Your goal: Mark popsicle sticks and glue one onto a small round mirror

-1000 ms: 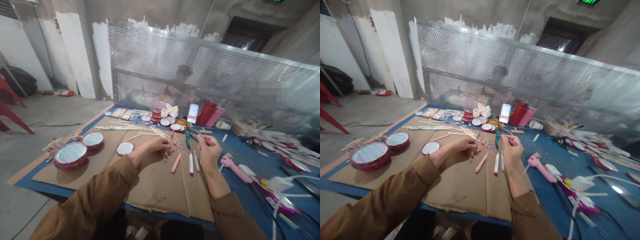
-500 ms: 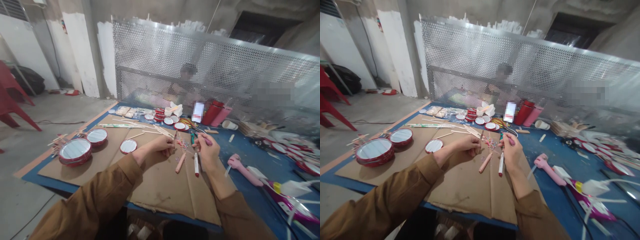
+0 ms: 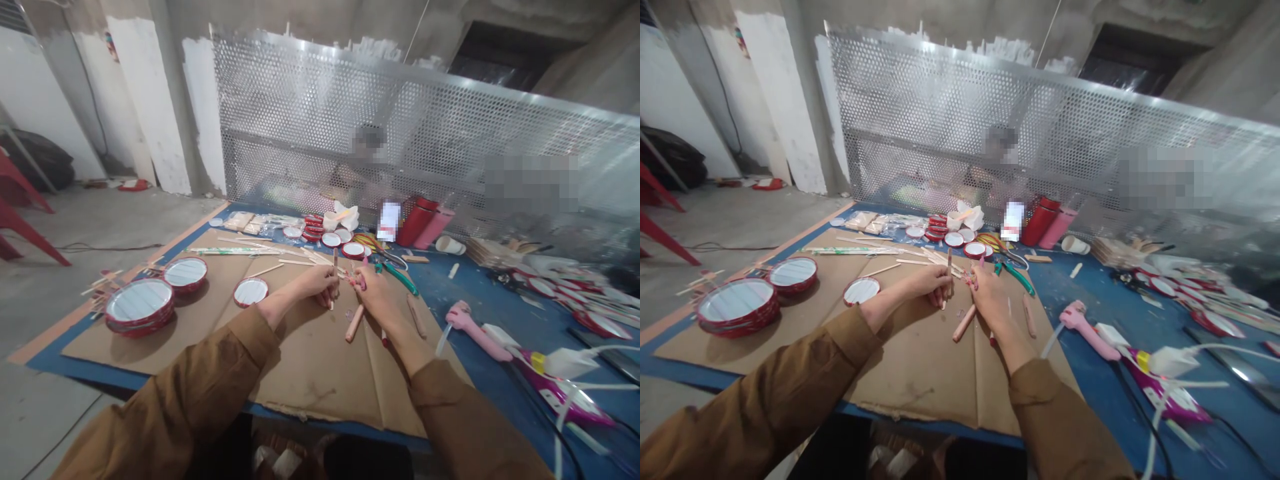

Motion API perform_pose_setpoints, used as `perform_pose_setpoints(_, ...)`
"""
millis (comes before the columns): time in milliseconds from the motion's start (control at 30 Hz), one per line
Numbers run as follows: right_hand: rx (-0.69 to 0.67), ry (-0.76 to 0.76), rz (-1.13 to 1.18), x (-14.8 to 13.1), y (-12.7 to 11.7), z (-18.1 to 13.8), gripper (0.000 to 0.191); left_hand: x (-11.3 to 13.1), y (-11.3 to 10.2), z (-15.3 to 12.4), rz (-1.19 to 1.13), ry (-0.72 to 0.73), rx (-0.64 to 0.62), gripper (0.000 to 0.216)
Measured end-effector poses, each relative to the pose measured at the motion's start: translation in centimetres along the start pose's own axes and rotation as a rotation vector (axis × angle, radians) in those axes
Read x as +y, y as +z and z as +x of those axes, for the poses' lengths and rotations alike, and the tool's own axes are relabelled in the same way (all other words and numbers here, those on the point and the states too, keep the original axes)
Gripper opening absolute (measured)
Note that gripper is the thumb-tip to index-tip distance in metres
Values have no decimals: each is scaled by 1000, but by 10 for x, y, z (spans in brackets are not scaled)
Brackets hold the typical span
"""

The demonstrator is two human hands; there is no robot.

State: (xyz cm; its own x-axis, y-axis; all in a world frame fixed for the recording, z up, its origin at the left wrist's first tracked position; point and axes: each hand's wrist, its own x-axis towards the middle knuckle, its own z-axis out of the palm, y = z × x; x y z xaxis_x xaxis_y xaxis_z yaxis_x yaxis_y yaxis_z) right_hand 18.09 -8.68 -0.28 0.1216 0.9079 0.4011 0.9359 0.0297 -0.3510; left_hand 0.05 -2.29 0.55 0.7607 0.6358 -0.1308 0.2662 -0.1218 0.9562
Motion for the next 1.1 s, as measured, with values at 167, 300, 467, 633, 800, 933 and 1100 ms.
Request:
perform_pose_setpoints(167,165,95,196,8,-4,4,19,0,0,-1,-26,-7,24,14)
perform_pose_setpoints(300,361,164,436,14,-11,9,31,-5,0,2,-25,4,11,12)
perform_pose_setpoints(467,418,194,545,10,-15,11,35,-7,0,4,-19,13,15,15)
perform_pose_setpoints(633,412,221,617,5,-17,10,34,-2,1,0,16,15,19,20)
perform_pose_setpoints(800,411,208,573,7,-17,9,31,1,1,-1,22,-9,21,21)
perform_pose_setpoints(933,395,168,598,7,-18,8,30,1,2,-1,14,-9,27,20)
perform_pose_setpoints(1100,408,166,538,13,-14,5,33,1,2,-1,10,-13,31,17)
